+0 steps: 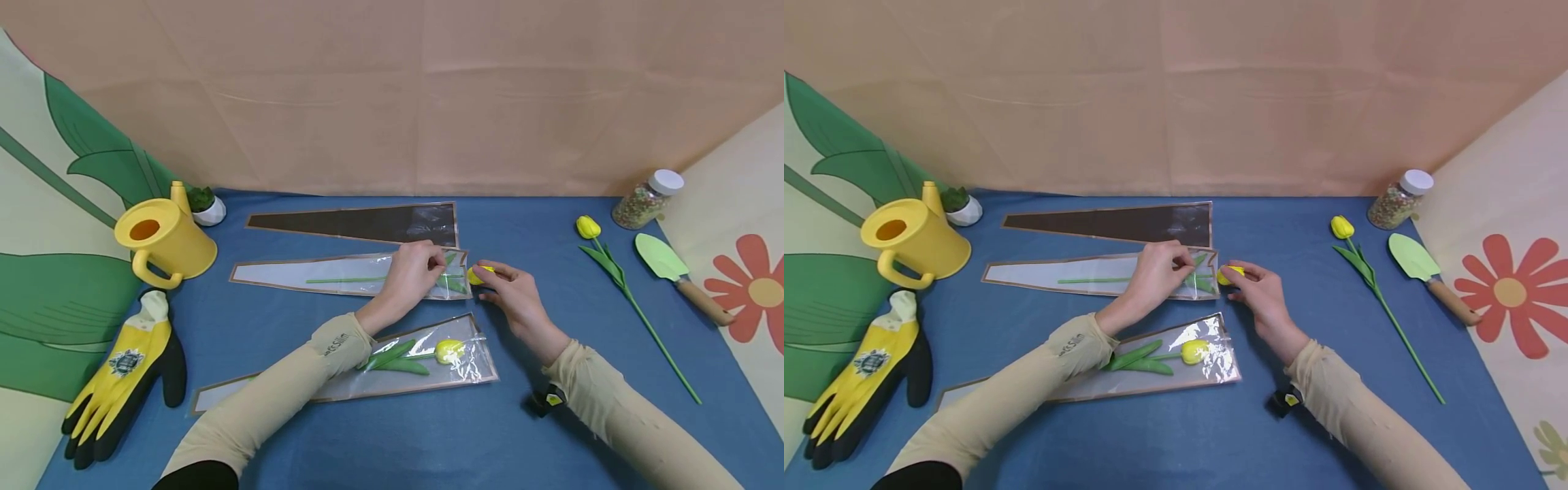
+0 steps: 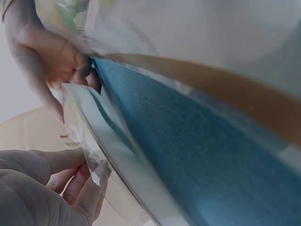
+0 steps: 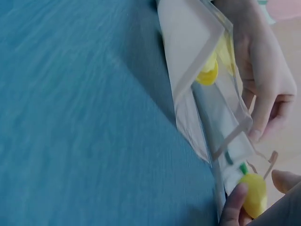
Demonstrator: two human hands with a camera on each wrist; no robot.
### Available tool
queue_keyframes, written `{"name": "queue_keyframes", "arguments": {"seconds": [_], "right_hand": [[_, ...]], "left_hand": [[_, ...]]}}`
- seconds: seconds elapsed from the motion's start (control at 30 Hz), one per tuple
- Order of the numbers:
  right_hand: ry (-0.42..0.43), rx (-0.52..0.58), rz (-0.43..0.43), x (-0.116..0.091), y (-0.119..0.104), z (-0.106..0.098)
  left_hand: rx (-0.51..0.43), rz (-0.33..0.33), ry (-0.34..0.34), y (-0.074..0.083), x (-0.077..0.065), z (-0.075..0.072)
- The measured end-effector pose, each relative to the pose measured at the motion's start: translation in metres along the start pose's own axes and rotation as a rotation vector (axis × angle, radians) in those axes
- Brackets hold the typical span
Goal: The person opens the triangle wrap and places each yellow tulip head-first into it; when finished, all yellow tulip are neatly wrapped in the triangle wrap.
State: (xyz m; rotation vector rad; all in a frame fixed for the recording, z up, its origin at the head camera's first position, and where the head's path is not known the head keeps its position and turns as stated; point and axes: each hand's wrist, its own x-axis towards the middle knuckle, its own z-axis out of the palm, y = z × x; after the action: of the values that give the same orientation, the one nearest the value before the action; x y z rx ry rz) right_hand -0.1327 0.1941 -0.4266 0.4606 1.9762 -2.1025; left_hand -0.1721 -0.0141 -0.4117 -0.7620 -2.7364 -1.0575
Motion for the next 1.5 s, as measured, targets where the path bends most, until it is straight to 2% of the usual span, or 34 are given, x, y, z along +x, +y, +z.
{"name": "queue_keyframes", "arguments": {"seconds": [0.33,0.57,0.8,1.23,1.5], "right_hand": [[0.005,-0.058,-0.051,-0.004,0.0,-0.016],[-0.021,0.078,-0.045,-0.007,0.002,-0.027],[-0.037,0.13,-0.041,-0.008,0.004,-0.032],[-0.046,0.129,-0.055,-0.005,0.004,-0.017],[-0.063,0.063,-0.096,-0.003,0.001,-0.003]], "left_hand": [[-0.005,0.014,0.002,-0.001,-0.001,0.001],[-0.009,0.021,0.001,-0.001,-0.002,0.001],[-0.011,0.024,0.004,-0.001,-0.002,0.002],[0.011,0.035,0.007,0.0,-0.003,0.002],[0.02,0.03,0.005,0.001,-0.002,0.003]]}}
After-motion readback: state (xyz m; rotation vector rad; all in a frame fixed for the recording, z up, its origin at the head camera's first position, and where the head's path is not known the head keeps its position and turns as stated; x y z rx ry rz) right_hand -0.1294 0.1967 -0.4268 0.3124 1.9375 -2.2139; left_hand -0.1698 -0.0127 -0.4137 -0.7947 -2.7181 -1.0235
